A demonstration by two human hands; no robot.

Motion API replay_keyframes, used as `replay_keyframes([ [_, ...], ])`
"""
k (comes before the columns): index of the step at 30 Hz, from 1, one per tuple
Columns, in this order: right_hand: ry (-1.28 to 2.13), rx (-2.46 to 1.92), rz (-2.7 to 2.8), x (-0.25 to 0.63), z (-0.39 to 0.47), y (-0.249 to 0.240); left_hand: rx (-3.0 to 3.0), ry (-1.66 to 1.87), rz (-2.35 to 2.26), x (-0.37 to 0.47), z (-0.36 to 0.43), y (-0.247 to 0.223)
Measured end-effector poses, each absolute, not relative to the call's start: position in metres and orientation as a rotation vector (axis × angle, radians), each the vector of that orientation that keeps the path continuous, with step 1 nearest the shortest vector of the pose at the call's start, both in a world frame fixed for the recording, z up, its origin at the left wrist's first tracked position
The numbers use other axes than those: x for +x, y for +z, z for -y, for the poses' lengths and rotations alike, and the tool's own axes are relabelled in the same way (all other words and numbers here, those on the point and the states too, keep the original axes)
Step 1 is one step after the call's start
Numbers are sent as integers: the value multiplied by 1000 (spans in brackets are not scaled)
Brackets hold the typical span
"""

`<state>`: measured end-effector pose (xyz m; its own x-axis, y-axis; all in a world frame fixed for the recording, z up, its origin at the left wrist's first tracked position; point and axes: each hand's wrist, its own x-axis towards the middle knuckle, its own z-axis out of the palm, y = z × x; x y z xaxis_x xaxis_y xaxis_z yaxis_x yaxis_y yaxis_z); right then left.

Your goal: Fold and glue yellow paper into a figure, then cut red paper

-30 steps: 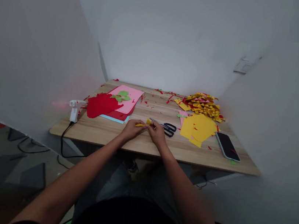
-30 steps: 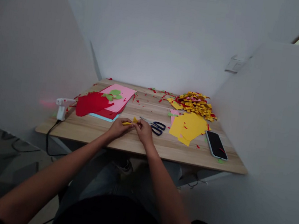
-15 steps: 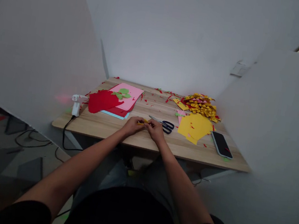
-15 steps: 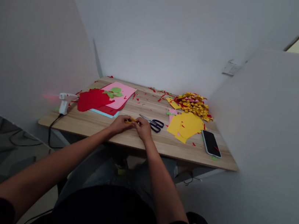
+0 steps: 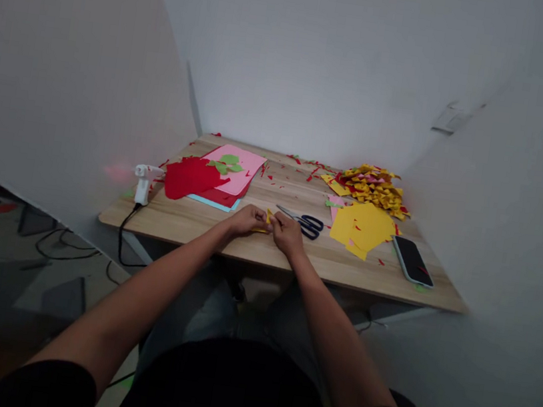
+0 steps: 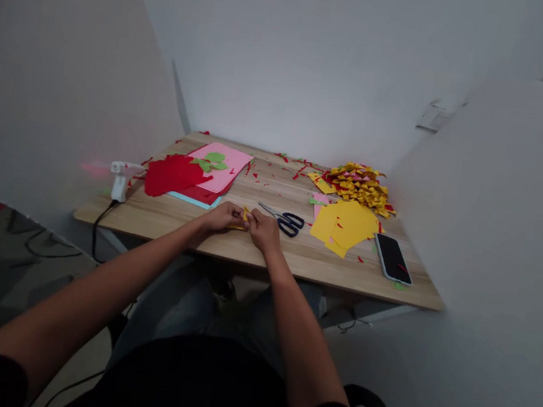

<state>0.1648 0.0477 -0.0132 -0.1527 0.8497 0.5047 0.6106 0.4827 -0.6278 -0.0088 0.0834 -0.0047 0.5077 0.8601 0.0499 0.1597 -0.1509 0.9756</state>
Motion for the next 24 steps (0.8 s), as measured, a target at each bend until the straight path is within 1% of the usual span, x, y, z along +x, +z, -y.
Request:
replay_keyframes([
  [4,336,-1243,1787,166,-51,-15,1591,779,-870,-10,-81,-2],
  [12,461,-1172,1796,166,-56,-15,1642,862,-905,-11,-78,-4],
  [20,435,-1233,1729,165,-56,-16,1672,836,-887,-9,-76,-4],
  [24,490,-1198,1694,163,-57,-17,1686,896,-892,-10,-78,-4],
])
